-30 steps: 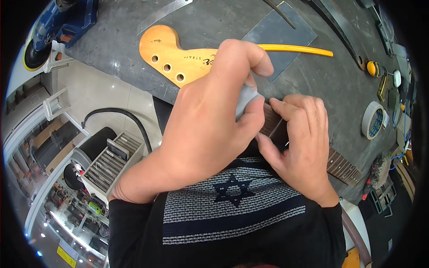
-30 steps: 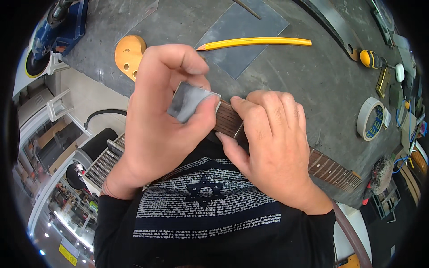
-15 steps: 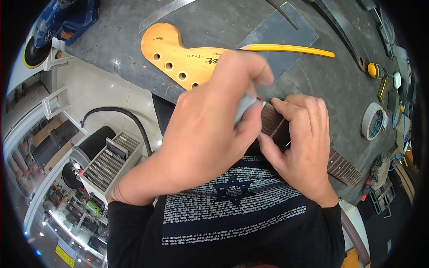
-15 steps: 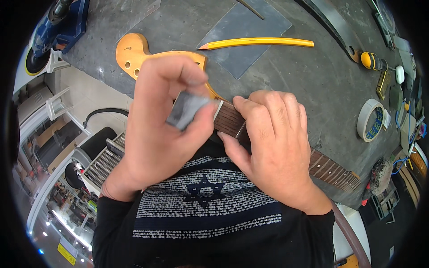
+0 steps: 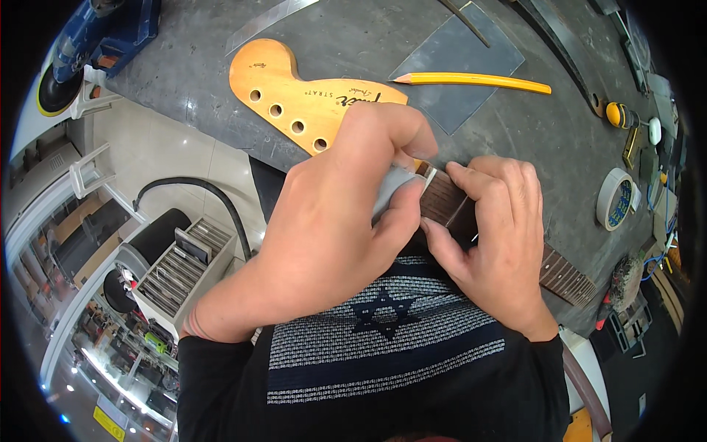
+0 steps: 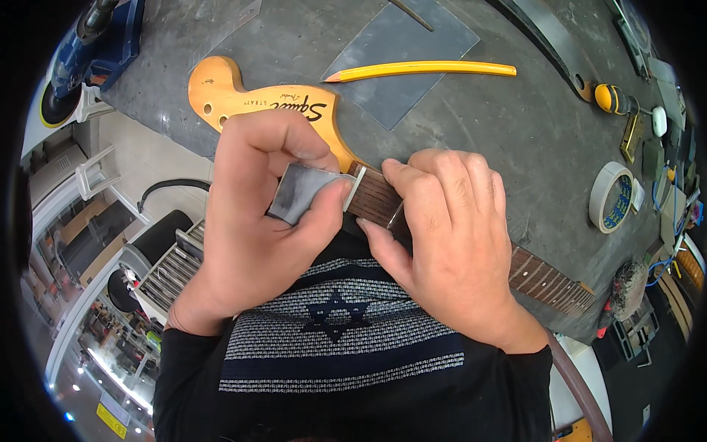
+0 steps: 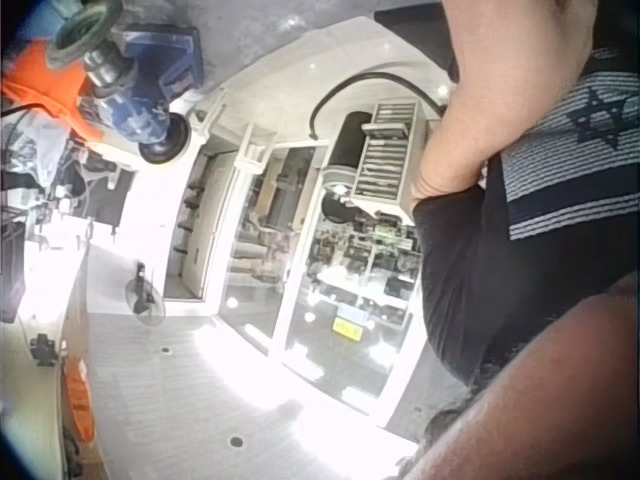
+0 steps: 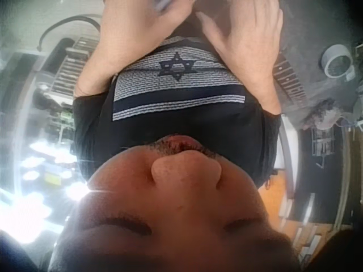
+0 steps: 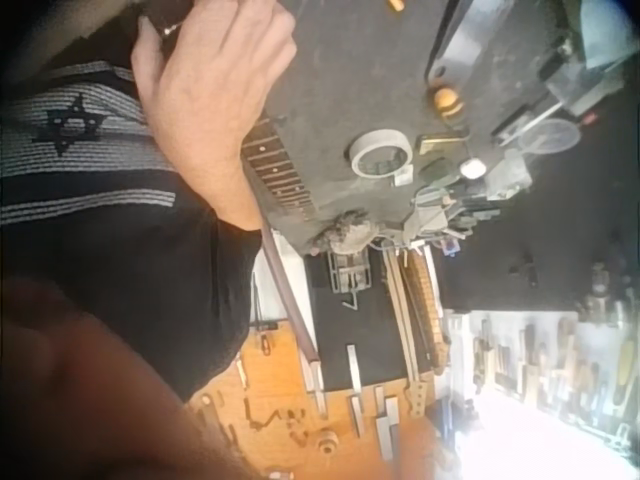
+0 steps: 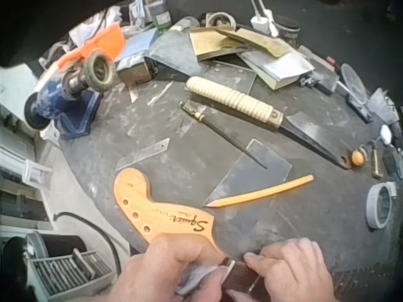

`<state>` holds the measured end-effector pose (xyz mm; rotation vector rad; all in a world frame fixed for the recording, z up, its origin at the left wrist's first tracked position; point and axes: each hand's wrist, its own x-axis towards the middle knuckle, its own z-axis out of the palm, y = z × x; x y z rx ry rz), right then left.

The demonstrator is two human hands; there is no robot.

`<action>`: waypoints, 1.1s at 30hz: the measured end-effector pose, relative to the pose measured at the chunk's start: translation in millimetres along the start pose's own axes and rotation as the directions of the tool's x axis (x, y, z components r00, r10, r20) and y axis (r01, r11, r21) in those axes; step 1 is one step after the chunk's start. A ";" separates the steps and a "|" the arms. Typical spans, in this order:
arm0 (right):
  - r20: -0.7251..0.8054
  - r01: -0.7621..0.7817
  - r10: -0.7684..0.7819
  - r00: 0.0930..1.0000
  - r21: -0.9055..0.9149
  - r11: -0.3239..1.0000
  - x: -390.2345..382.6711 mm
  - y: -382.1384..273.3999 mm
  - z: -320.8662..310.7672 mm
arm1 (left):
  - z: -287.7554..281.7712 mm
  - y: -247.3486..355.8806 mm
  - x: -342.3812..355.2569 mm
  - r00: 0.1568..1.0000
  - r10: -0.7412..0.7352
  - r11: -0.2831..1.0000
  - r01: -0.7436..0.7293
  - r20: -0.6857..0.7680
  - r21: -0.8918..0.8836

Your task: The person scrapes the nut slot of a guitar neck using a small blade, cleans the area with a cloth, and files down the edges of the nut.

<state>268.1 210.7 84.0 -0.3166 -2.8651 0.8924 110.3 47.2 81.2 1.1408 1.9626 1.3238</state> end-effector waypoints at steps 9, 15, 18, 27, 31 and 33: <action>-0.008 0.001 -0.001 1.000 0.007 1.000 -0.2 -0.4 0.8 | -1.2 -0.5 -2.5 0.999 0.036 0.998 -0.036 0.014 0.046; -0.010 0.006 -0.006 1.000 0.004 1.000 -0.4 0.1 1.2 | -3.2 6.0 5.7 1.000 0.025 0.994 -0.026 0.016 0.102; -0.018 0.007 -0.007 1.000 0.002 1.000 -0.3 -0.1 1.2 | 0.6 0.8 -3.1 1.000 0.030 0.998 -0.030 -0.001 0.058; -0.009 0.001 -0.001 1.000 -0.001 1.000 -0.7 -0.2 1.6 | -0.6 0.2 -0.9 0.997 0.072 0.991 -0.072 0.003 0.116; -0.007 0.004 -0.004 1.000 -0.001 1.000 -0.5 0.4 1.2 | -2.9 4.9 13.5 0.998 0.068 0.987 -0.069 0.008 0.143; -0.007 0.002 -0.002 1.000 -0.001 1.000 -0.3 0.4 1.4 | -2.9 4.8 4.3 0.998 0.061 0.989 -0.062 0.013 0.135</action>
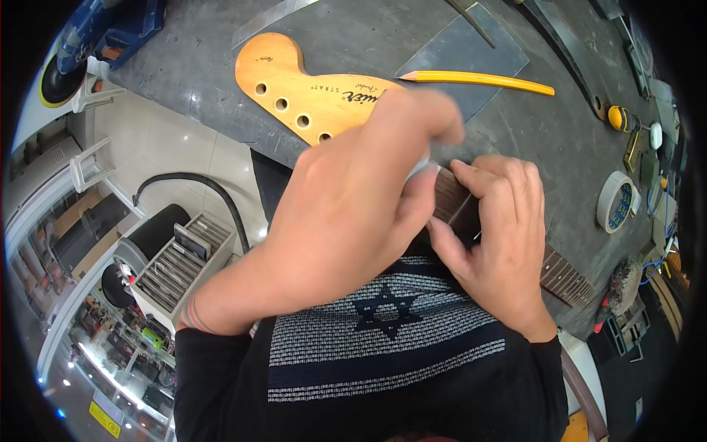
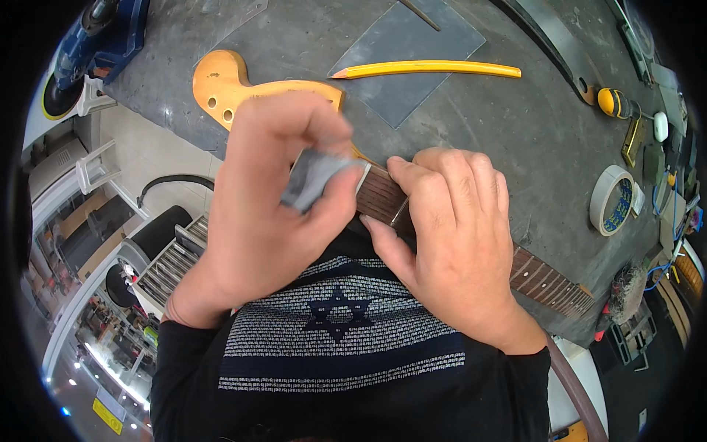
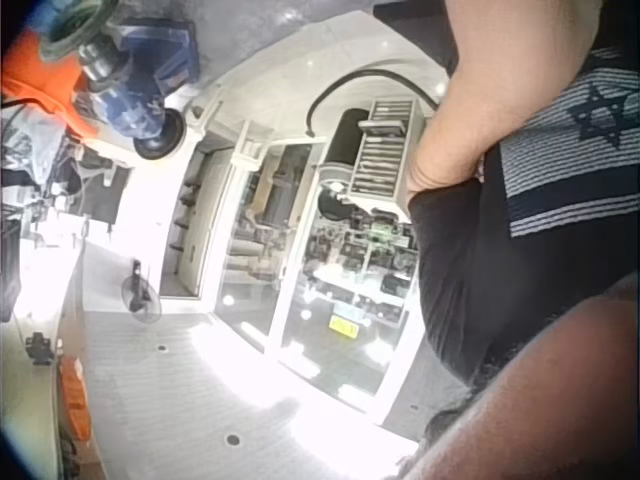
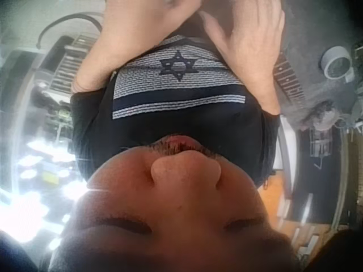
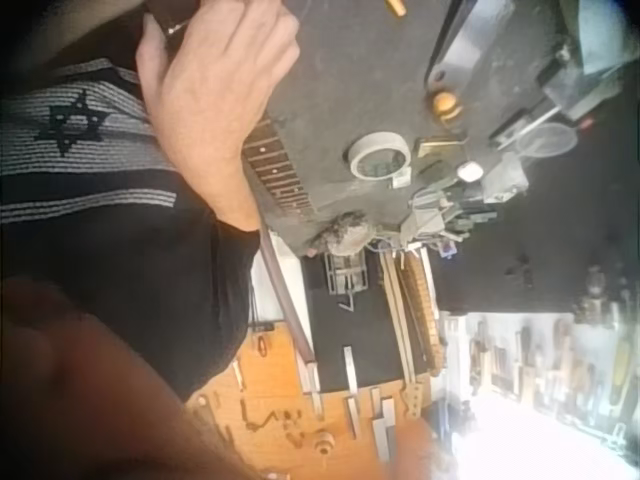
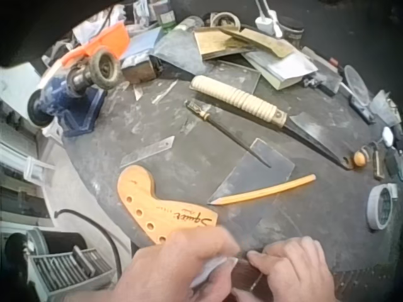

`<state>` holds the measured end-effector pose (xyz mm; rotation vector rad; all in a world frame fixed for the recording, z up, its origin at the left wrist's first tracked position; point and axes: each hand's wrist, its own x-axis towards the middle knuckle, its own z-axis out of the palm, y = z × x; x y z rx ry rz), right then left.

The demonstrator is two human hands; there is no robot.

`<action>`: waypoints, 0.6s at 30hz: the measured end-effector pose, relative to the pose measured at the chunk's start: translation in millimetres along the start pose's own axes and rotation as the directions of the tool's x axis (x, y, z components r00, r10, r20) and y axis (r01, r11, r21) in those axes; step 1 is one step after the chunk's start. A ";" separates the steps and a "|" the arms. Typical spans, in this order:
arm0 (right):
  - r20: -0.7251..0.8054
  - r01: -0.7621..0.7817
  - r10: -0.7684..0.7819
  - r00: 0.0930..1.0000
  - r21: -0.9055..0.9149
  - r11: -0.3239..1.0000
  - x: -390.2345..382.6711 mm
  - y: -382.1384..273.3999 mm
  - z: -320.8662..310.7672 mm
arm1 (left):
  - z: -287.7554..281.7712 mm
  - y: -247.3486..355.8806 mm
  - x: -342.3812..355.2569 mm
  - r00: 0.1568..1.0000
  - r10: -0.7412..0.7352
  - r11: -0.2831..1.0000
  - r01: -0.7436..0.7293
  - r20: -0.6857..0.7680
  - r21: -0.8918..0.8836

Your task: The person scrapes the nut slot of a guitar neck using a small blade, cleans the area with a cloth, and files down the edges of the nut.

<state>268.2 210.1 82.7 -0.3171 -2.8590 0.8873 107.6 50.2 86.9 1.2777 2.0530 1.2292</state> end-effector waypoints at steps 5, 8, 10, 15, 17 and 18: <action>-0.001 0.009 -0.009 1.000 -0.004 1.000 0.2 0.1 0.0 | 3.0 -1.7 1.7 0.999 -0.006 1.000 0.006 -0.043 -0.009; 0.004 0.014 -0.014 1.000 -0.009 1.000 0.4 1.0 0.9 | -0.4 -0.3 4.1 1.000 0.000 1.000 0.000 -0.019 0.019; -0.003 0.013 -0.013 1.000 -0.007 1.000 -0.2 0.9 0.9 | -1.4 0.7 -15.3 1.000 0.008 1.000 -0.008 -0.009 0.012; -0.009 0.004 -0.005 1.000 -0.007 1.000 -1.0 -0.4 1.6 | -9.9 0.1 -41.6 0.993 -0.118 0.974 0.117 0.006 -0.193; -0.011 0.003 -0.003 1.000 -0.013 1.000 -0.5 -1.6 1.9 | -13.6 -0.8 -41.7 0.990 -0.139 0.960 0.132 -0.012 -0.245; -0.017 0.004 -0.005 1.000 -0.015 1.000 -0.7 -1.7 2.4 | -15.0 -2.8 -39.1 0.990 -0.141 0.959 0.134 -0.013 -0.250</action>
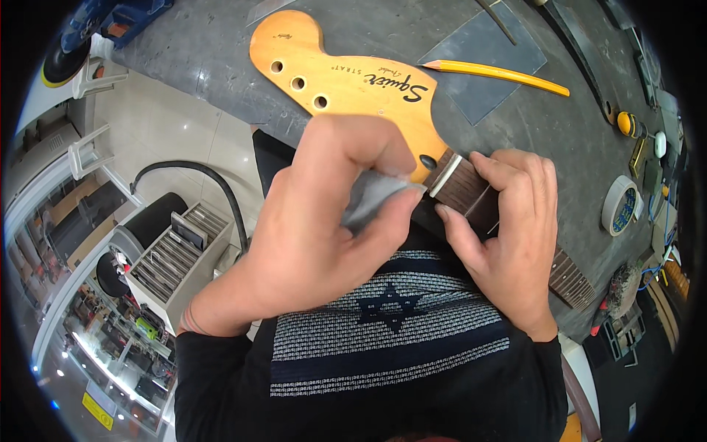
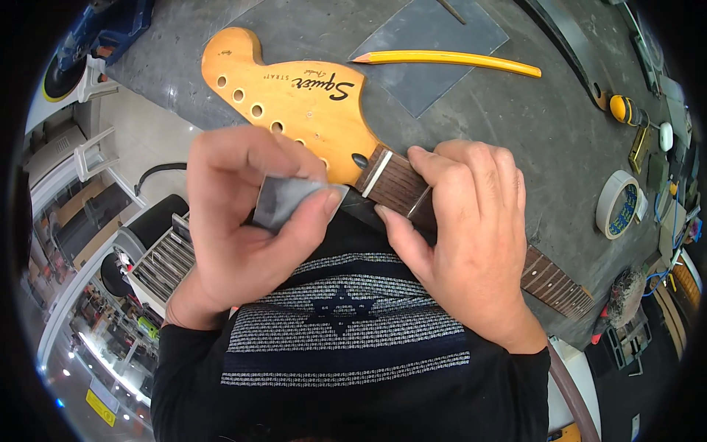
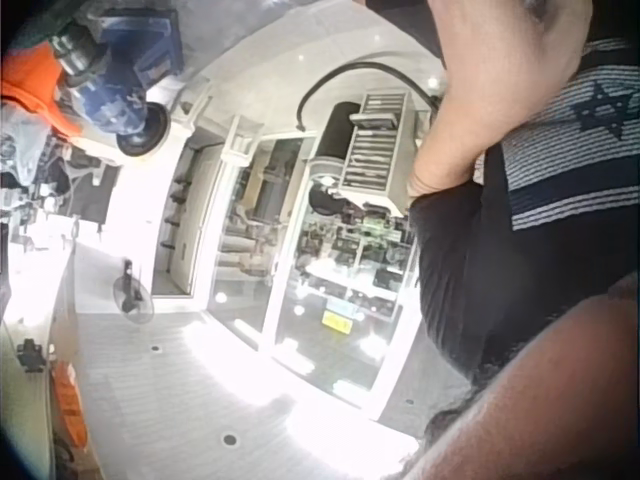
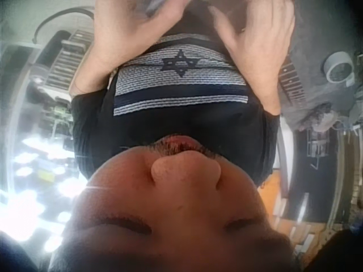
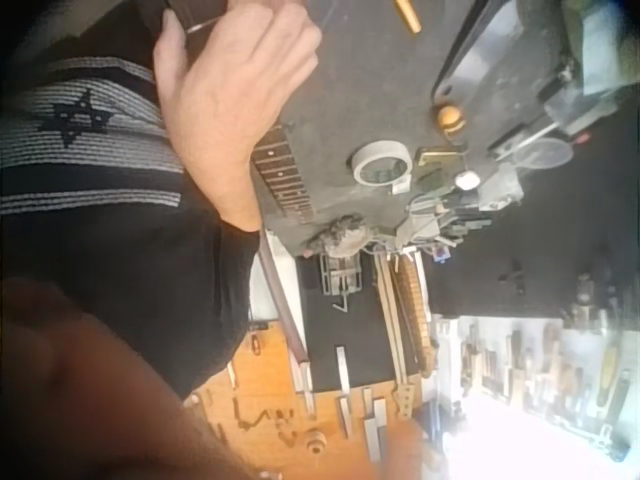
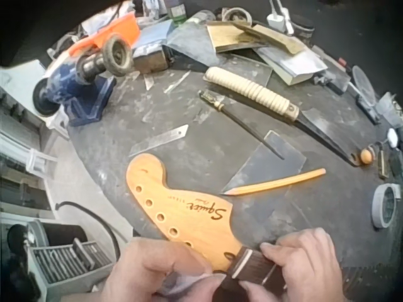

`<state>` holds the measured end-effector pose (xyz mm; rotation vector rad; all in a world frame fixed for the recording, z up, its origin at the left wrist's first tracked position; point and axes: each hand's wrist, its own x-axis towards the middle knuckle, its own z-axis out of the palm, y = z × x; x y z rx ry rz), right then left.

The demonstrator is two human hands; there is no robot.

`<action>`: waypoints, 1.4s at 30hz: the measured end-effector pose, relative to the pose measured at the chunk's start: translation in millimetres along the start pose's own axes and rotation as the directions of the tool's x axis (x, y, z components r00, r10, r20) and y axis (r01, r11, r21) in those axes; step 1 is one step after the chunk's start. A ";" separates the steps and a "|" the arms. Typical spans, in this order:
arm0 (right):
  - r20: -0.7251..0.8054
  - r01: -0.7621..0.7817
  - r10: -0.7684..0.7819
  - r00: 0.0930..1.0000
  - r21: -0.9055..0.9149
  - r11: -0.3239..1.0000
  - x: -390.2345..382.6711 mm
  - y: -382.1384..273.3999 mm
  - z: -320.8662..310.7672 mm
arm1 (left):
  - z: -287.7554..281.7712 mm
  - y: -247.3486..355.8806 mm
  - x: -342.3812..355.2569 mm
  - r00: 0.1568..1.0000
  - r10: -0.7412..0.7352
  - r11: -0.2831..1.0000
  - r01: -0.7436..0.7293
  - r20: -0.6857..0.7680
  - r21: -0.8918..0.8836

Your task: The person scrapes the nut slot of a guitar neck using a small blade, cleans the area with a cloth, and files down the edges of the nut.

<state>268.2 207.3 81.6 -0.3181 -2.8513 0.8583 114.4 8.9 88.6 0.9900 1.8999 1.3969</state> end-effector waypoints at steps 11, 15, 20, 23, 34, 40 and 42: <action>-0.011 0.015 -0.016 1.000 -0.023 1.000 0.3 1.0 1.9 | 9.5 -11.7 7.6 0.998 0.048 0.998 -0.047 -0.036 0.031; -0.024 0.007 -0.007 1.000 -0.017 1.000 -0.6 0.4 1.5 | 15.1 -10.6 5.8 0.999 0.011 1.000 -0.010 -0.047 0.026; -0.028 -0.009 0.010 1.000 0.004 1.000 -0.1 -0.7 1.1 | 18.0 -8.1 3.8 0.998 -0.043 0.999 0.044 -0.039 0.014; -0.026 -0.009 0.009 1.000 0.010 1.000 0.4 -0.9 1.3 | 20.1 -8.3 6.3 0.999 -0.006 0.998 0.009 -0.050 0.055; -0.026 -0.007 0.007 1.000 0.012 1.000 1.0 -0.6 0.6 | 22.2 -4.1 18.7 0.998 0.008 0.998 -0.005 -0.059 0.066; -0.011 -0.004 0.004 1.000 -0.012 1.000 0.1 -0.3 1.2 | 22.9 -5.6 23.2 0.997 0.042 0.998 -0.038 -0.072 0.052; -0.004 -0.003 0.003 1.000 -0.023 1.000 -0.6 1.0 1.3 | 21.8 -6.8 21.9 0.998 0.036 0.998 -0.033 -0.055 0.050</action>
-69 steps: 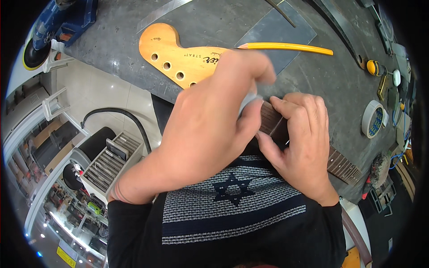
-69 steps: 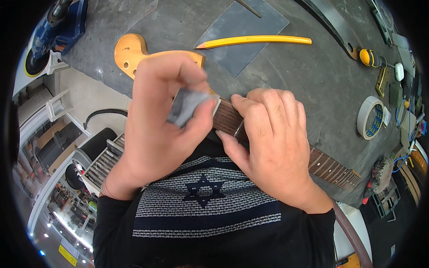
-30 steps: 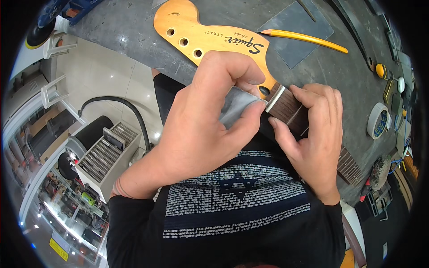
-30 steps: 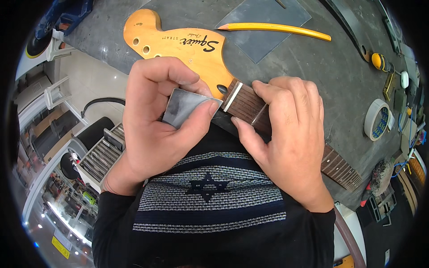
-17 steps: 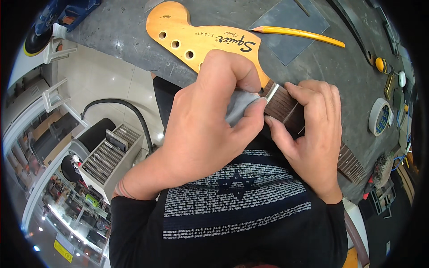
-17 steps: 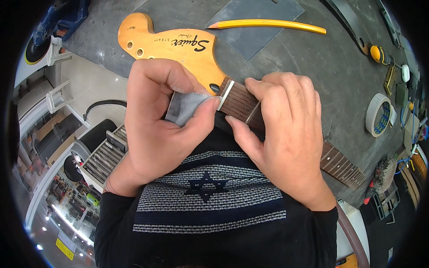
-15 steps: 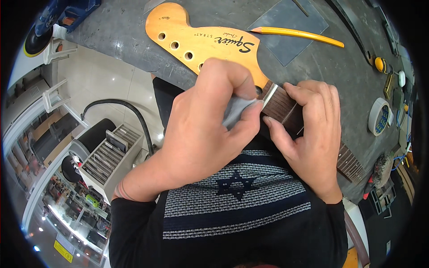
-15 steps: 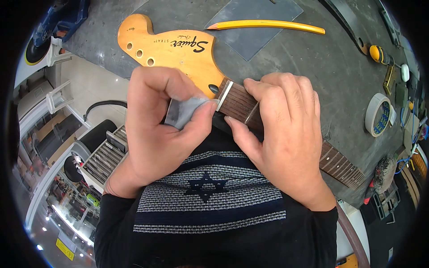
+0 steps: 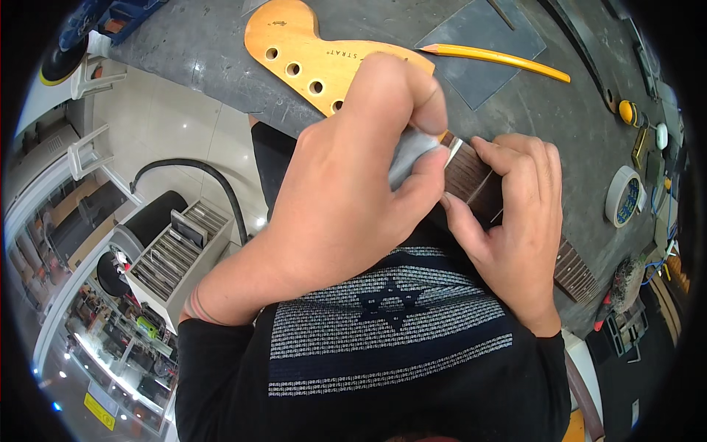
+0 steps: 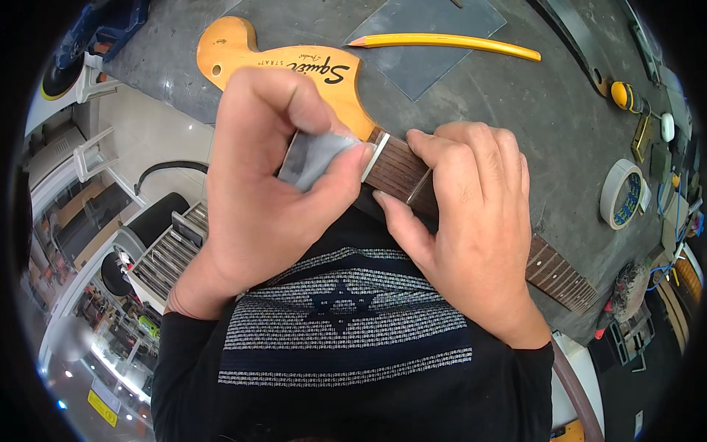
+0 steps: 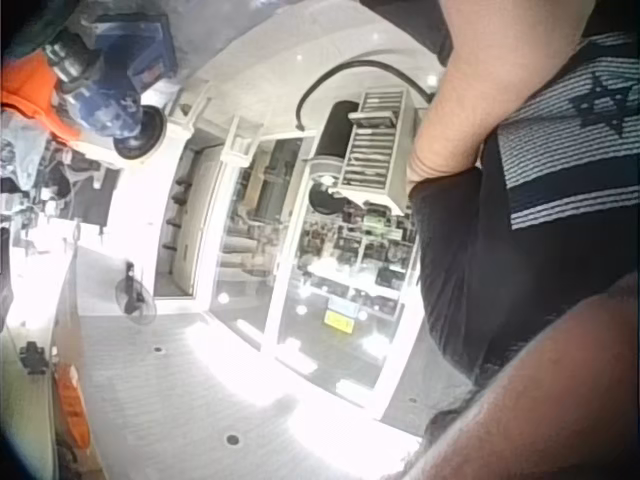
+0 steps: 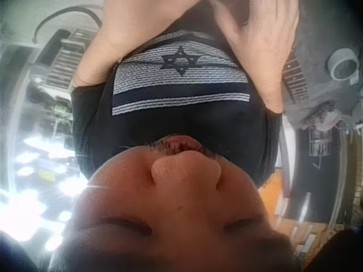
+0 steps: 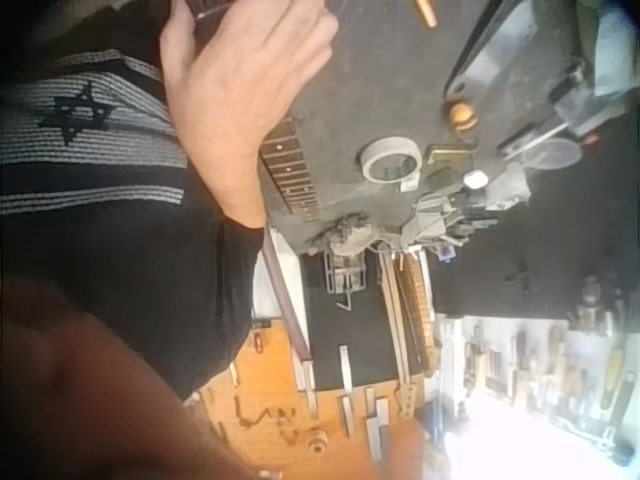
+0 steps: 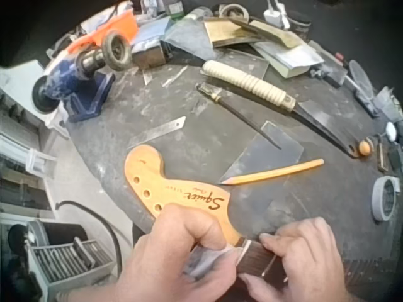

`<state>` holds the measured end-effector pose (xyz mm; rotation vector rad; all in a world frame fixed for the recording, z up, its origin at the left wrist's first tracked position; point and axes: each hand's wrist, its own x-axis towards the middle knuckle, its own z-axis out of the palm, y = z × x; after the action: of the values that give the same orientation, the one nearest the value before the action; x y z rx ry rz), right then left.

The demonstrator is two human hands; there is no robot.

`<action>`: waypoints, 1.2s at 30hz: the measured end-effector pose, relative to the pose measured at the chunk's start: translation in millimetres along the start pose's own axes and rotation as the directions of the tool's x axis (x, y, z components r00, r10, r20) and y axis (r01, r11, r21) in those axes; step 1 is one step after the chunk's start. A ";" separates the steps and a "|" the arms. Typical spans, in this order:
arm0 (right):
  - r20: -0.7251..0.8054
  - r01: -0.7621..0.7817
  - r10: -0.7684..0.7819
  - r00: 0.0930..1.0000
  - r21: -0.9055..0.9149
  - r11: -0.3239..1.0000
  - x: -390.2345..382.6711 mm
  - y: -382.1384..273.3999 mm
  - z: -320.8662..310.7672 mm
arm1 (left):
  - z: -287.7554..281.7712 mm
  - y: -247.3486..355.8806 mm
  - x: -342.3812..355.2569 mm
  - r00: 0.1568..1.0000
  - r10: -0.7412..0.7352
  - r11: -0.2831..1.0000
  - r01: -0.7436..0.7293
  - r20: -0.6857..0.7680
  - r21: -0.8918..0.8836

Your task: The person scrapes the nut slot of a guitar neck using a small blade, cleans the area with a cloth, and files down the edges of the nut.

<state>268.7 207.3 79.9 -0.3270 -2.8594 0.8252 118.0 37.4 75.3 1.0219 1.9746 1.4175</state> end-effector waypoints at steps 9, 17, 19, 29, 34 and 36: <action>-0.001 0.006 -0.006 1.000 0.001 1.000 0.4 -1.0 -0.5 | 0.1 -1.0 9.4 1.000 0.019 1.000 -0.019 0.008 -0.003; -0.002 0.002 -0.002 1.000 0.011 1.000 -0.3 0.3 0.2 | 2.4 -0.7 21.4 0.998 0.063 0.998 -0.063 0.001 -0.004; 0.000 0.000 0.000 1.000 0.018 1.000 0.2 0.3 -0.3 | -1.2 1.3 10.6 0.999 0.015 1.000 -0.015 0.038 0.015; 0.014 -0.014 0.014 1.000 0.036 0.999 0.9 0.1 -0.9 | -2.6 4.5 11.6 0.998 -0.045 0.999 0.046 0.049 -0.017; 0.003 -0.005 0.005 1.000 0.029 1.000 -0.8 0.7 -1.0 | 1.4 3.1 24.5 1.000 0.005 0.999 -0.004 0.024 -0.035; 0.003 -0.006 0.006 1.000 0.027 1.000 -0.4 0.5 -1.3 | 0.3 1.4 14.3 0.999 -0.001 0.999 0.002 0.033 -0.048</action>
<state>269.4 208.2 80.6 -0.3322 -2.8482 0.8658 110.1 49.3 77.0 1.0158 1.9081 1.4313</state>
